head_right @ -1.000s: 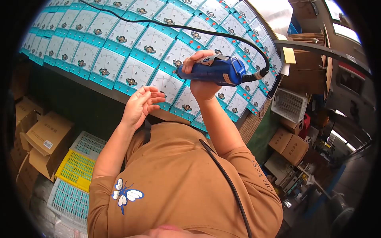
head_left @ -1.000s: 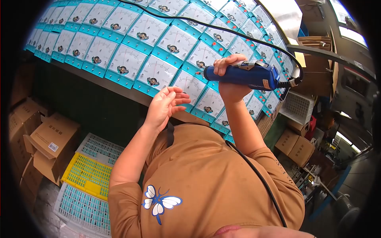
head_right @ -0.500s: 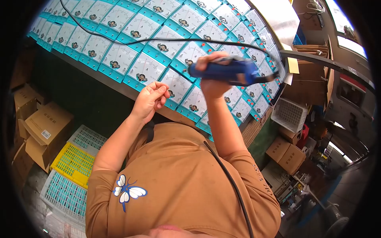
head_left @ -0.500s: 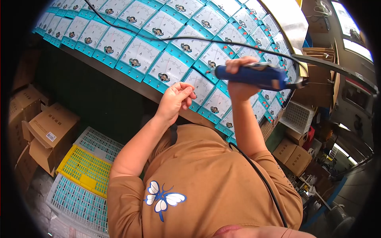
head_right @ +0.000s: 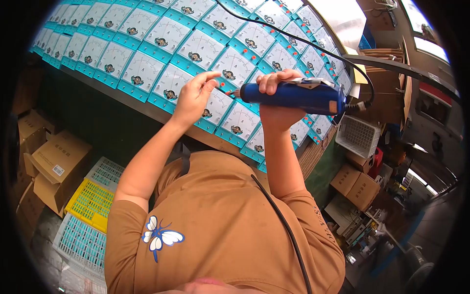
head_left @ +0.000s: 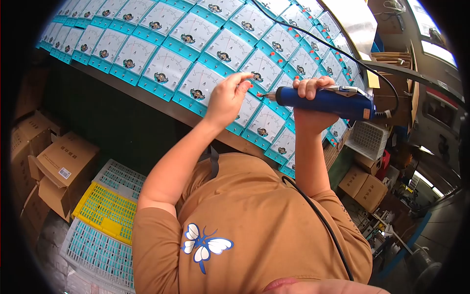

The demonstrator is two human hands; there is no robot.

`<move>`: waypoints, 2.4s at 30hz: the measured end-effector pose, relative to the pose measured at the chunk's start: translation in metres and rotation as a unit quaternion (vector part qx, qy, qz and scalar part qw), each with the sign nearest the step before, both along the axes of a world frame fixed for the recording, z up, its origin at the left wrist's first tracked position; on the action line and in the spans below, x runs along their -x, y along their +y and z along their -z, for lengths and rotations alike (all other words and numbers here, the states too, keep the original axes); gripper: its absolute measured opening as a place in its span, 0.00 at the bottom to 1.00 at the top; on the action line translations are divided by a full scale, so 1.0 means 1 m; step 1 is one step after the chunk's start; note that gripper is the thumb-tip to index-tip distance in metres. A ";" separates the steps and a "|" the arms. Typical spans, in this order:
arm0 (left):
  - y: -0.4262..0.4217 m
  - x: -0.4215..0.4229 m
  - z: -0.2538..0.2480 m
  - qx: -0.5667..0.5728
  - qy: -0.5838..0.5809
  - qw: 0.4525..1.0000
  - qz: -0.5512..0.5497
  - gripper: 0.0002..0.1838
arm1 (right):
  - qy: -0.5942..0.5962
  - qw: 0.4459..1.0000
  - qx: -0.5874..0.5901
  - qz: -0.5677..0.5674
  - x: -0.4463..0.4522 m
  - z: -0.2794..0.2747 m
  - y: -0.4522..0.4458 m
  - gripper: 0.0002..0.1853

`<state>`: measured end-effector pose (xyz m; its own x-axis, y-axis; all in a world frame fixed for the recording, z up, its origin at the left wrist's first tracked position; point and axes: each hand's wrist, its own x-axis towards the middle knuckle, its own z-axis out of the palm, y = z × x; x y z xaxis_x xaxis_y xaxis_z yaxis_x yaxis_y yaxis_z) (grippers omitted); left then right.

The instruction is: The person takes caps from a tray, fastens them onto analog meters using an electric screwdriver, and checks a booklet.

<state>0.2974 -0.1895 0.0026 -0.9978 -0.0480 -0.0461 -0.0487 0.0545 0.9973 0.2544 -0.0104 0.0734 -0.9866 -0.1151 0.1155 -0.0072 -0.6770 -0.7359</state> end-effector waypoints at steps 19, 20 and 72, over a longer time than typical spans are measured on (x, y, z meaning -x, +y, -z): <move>0.001 0.031 0.035 0.387 0.236 0.886 0.094 0.19 | 0.064 0.989 -0.131 0.004 -0.012 0.036 -0.029 0.27; 0.003 0.031 0.039 0.388 0.251 0.882 0.088 0.17 | 0.093 0.979 -0.179 0.014 -0.011 0.036 -0.028 0.26; -0.240 0.485 -0.055 0.317 0.093 0.936 0.125 0.07 | -0.456 0.816 0.110 0.337 0.051 0.068 0.054 0.17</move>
<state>-0.1873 -0.4294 0.0579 -0.9696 0.2284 0.0883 0.2154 0.6241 0.7511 0.2035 0.0439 0.0055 -0.5039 0.4142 -0.7580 0.0497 -0.8622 -0.5042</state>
